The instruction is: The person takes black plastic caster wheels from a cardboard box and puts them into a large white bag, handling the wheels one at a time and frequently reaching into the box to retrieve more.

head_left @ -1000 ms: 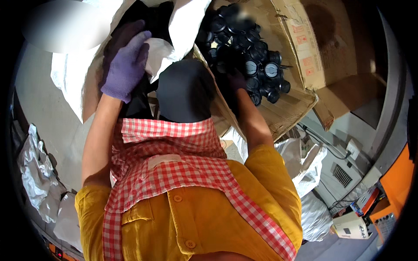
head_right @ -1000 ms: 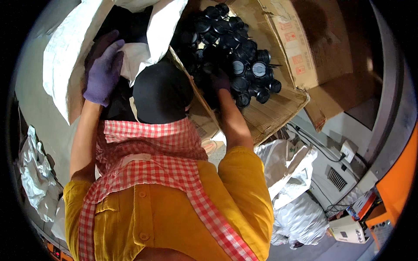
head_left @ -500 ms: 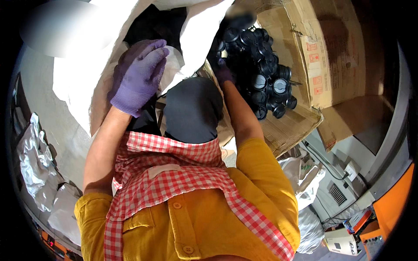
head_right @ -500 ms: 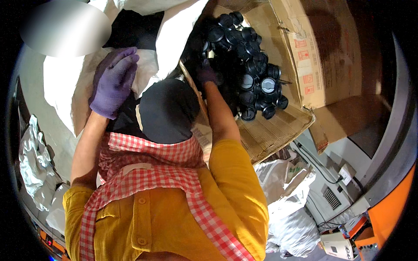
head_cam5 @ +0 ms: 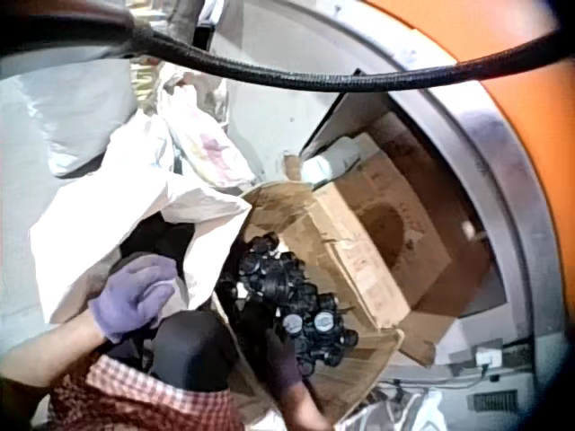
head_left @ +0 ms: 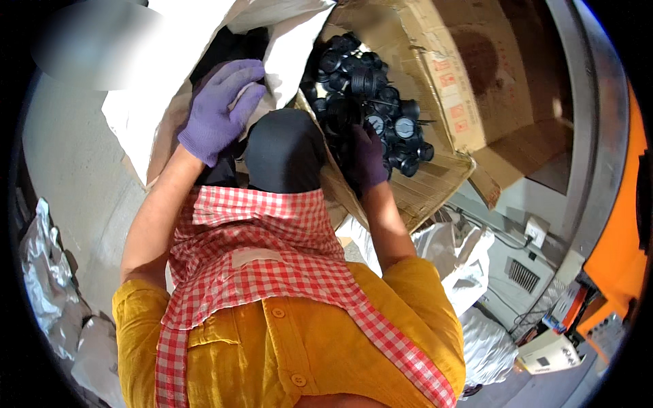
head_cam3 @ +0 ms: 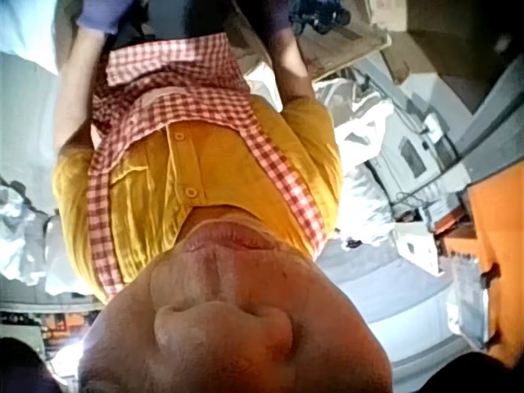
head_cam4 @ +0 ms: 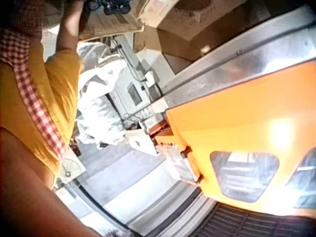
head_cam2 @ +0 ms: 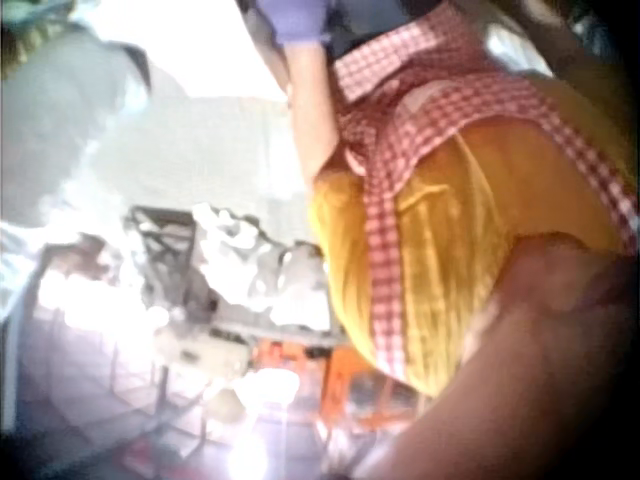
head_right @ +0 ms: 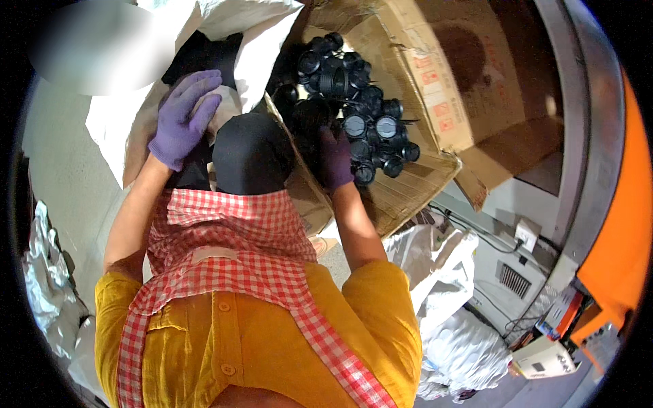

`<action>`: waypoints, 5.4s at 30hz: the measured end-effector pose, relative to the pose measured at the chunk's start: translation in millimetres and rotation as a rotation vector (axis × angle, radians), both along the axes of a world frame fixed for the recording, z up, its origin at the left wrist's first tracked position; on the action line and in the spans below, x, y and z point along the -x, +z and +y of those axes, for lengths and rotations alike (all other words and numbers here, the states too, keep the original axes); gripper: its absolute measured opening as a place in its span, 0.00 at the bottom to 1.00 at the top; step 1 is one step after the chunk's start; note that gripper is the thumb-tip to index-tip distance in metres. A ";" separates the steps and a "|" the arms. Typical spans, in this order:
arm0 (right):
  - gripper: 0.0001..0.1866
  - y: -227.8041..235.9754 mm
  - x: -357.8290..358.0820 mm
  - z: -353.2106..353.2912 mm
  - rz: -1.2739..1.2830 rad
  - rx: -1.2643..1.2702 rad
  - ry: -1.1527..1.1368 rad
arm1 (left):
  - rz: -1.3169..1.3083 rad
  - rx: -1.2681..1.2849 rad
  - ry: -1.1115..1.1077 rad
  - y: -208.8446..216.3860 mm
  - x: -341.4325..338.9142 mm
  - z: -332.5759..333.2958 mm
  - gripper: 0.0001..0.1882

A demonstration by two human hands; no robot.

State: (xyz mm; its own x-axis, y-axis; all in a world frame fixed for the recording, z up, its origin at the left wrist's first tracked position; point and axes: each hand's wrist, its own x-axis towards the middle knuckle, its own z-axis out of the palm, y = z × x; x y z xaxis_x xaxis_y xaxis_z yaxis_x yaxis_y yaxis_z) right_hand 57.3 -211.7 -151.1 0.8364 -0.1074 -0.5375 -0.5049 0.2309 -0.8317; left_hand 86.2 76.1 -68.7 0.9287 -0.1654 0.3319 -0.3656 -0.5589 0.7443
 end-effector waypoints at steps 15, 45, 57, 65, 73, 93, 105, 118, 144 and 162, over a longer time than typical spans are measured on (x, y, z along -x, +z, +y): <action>0.15 143.3 96.8 11.7 -0.997 0.846 0.427 | 0.766 0.793 -0.391 34.8 92.4 -32.0 0.25; 0.10 156.0 90.7 47.4 -0.438 -0.201 0.195 | 1.088 1.432 -0.420 74.5 132.1 -65.5 0.26; 0.07 61.4 18.4 24.4 -0.654 0.449 0.118 | 0.395 0.025 -0.292 74.6 78.2 -76.7 0.25; 0.08 -41.2 -46.5 -61.3 -0.027 0.547 0.116 | 0.112 -0.319 0.173 42.7 -3.3 -16.1 0.29; 0.02 -189.5 -133.4 -61.2 0.020 0.512 -0.011 | 0.219 -0.174 0.266 -56.2 -35.3 -7.8 0.29; 0.05 -7.3 -96.1 17.7 -0.493 0.522 0.010 | 0.303 0.288 0.018 -36.6 -38.6 -15.9 0.37; 0.19 155.2 45.5 36.6 -1.049 0.853 0.414 | 0.856 1.379 -0.260 48.8 46.6 -61.2 0.17; 0.15 186.9 68.2 45.2 -1.188 0.846 0.950 | 1.451 1.578 -0.045 57.1 135.7 -50.3 0.18; 0.09 150.8 52.4 59.7 -0.519 0.210 0.403 | 1.122 1.676 -0.317 44.2 122.2 -56.5 0.24; 0.06 84.4 -10.4 26.0 -0.692 0.857 0.368 | 0.310 0.154 -0.378 82.7 57.2 -70.9 0.23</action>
